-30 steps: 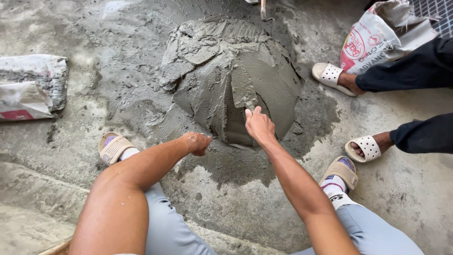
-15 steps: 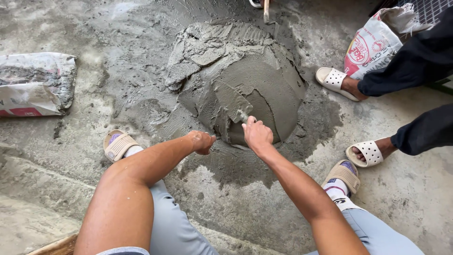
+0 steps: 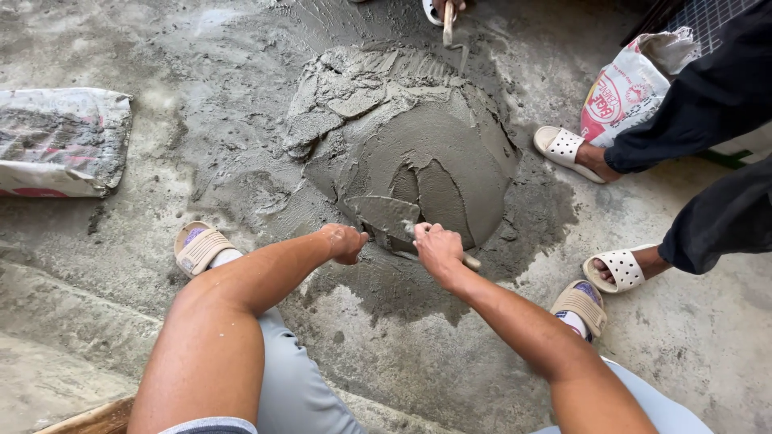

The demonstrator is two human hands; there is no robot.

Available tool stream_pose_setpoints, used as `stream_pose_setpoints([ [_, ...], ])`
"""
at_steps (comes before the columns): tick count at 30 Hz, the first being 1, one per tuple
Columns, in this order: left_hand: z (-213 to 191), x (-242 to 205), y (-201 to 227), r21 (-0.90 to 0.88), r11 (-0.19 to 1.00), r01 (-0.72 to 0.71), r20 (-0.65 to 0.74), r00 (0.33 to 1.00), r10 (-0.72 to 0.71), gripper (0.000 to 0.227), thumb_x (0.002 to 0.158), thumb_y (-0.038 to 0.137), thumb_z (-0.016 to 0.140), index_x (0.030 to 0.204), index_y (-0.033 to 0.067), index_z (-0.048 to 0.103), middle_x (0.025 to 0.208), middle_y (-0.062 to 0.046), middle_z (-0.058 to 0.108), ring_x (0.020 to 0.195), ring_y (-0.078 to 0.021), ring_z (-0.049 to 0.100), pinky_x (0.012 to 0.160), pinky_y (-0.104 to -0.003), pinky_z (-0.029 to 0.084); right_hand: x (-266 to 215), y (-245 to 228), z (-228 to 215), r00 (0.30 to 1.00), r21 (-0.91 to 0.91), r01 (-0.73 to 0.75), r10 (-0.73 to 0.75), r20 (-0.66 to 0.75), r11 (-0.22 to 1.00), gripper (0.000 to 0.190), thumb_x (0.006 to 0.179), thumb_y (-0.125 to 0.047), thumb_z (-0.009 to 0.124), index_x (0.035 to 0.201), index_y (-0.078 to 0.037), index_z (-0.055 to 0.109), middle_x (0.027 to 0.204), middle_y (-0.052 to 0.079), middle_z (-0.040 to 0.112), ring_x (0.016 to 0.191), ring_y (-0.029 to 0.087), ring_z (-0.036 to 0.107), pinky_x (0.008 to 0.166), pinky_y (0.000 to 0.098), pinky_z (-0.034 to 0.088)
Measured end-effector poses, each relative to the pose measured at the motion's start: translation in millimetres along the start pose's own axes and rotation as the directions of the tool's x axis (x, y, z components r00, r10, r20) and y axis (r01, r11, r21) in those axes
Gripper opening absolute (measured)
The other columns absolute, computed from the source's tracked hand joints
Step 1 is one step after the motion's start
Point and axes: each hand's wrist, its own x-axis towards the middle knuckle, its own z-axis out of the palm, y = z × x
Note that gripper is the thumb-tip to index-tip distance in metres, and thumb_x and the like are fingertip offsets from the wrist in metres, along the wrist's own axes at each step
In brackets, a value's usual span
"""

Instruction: Shaping and smoothing a mound of wet cement using a hand trowel

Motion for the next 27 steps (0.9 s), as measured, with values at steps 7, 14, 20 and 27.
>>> stream_pose_setpoints([
  [7, 8, 12, -5, 0.021, 1.0, 0.005, 0.0, 1.0, -0.005, 0.063, 0.082, 0.039, 0.048, 0.135, 0.0065, 0.036, 0.117, -0.015, 0.059, 0.111, -0.0293, 0.056, 0.089, -0.042, 0.05, -2, 48, 35, 0.996, -0.129, 0.088, -0.089, 0.0, 0.988, 0.039, 0.087, -0.041, 0.05, 0.115, -0.014, 0.05, 0.078, 0.006, 0.059, 0.069, 0.024, 0.064, 0.057, 0.039, 0.049],
  [14, 1, -1, -3, 0.005, 1.0, 0.019, -0.001, 1.0, -0.019, 0.06, 0.081, 0.04, 0.047, 0.131, 0.0076, 0.04, 0.117, -0.013, 0.06, 0.111, -0.0274, 0.057, 0.09, -0.041, 0.05, -30, 142, 24, 0.978, -0.208, 0.207, -0.202, 0.044, 0.956, 0.035, 0.088, -0.036, 0.051, 0.116, -0.017, 0.05, 0.084, 0.008, 0.062, 0.075, 0.024, 0.066, 0.067, 0.0376, 0.051],
  [20, -18, -23, 1, 0.044, 0.998, 0.035, 0.02, 0.999, -0.036, 0.057, 0.083, 0.037, 0.047, 0.13, 0.0051, 0.041, 0.118, -0.014, 0.059, 0.113, -0.0276, 0.056, 0.092, -0.041, 0.049, -54, 205, 5, 0.976, -0.072, 0.196, -0.188, 0.108, 0.978, 0.034, 0.087, -0.034, 0.049, 0.112, -0.011, 0.048, 0.089, 0.014, 0.061, 0.083, 0.032, 0.066, 0.075, 0.0427, 0.052],
  [27, 10, 11, -22, 0.066, 0.986, 0.154, -0.104, 0.984, -0.147, 0.049, 0.083, 0.038, 0.04, 0.121, 0.0092, 0.051, 0.107, -0.009, 0.064, 0.103, -0.0252, 0.062, 0.083, -0.042, 0.052, -76, 151, 7, 0.915, 0.378, 0.149, -0.272, 0.299, 0.914, 0.042, 0.09, -0.04, 0.039, 0.103, 0.0, 0.045, 0.089, 0.029, 0.063, 0.089, 0.045, 0.064, 0.08, 0.053, 0.05],
])
